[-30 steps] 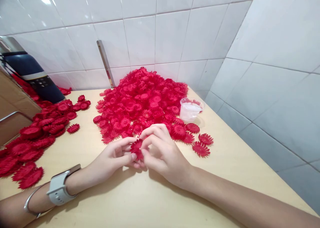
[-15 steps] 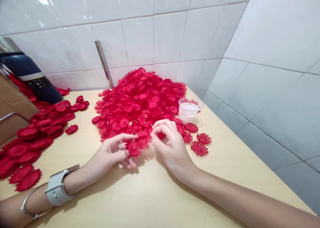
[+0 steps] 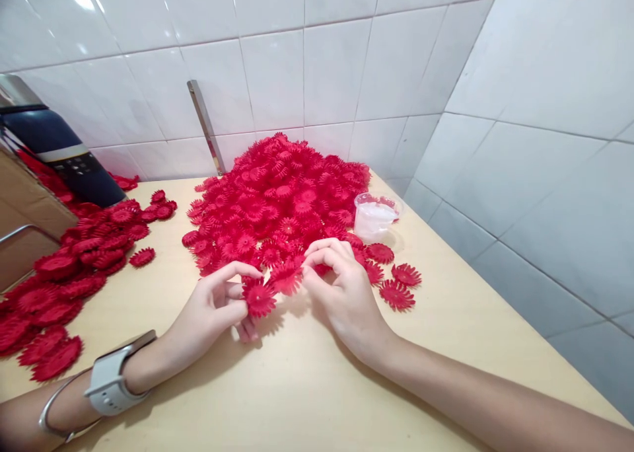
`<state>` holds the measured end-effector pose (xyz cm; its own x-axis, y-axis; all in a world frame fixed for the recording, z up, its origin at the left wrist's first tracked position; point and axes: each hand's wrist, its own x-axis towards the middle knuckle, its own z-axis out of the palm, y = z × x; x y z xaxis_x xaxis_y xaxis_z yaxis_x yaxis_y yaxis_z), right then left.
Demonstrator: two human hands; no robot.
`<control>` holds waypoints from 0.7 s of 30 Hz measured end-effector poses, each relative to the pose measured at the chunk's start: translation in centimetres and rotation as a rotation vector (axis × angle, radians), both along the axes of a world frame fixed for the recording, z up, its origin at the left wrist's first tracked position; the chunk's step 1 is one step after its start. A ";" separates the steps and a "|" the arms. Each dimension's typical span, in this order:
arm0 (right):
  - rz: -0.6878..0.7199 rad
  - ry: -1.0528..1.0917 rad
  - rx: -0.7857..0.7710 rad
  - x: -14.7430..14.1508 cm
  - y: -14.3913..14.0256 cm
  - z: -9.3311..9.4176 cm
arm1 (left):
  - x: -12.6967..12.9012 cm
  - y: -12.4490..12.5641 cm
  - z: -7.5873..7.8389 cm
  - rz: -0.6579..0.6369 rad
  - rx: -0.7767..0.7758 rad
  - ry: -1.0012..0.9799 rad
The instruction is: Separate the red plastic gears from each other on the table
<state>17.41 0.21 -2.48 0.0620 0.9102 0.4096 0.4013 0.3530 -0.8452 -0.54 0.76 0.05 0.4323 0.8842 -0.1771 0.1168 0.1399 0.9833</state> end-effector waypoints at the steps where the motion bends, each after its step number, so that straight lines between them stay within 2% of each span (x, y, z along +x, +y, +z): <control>1: -0.002 -0.004 -0.003 0.1 0.1 0.0 | -0.1 0.0 0.0 -0.001 -0.002 0.007; 7: -0.134 0.057 -0.014 0.7 0.7 0.0 | -0.4 0.0 -0.1 0.059 0.039 0.014; 13: -0.142 -0.053 0.115 0.2 0.2 0.3 | -0.1 0.5 -0.3 0.069 0.013 -0.015; 15: -0.049 -0.147 0.237 -0.1 -0.3 0.5 | 0.0 0.4 -0.2 0.027 0.008 -0.038; 18: 0.242 -0.322 0.401 -0.5 -0.9 0.7 | 0.0 0.2 -0.1 -0.041 -0.017 -0.076; 19: 0.317 -0.367 0.407 -0.6 -1.0 0.8 | 0.0 0.1 -0.1 -0.062 -0.024 -0.085; 21: 0.378 -0.399 0.357 -0.7 -1.0 0.9 | -0.1 0.0 -0.2 -0.102 -0.034 -0.099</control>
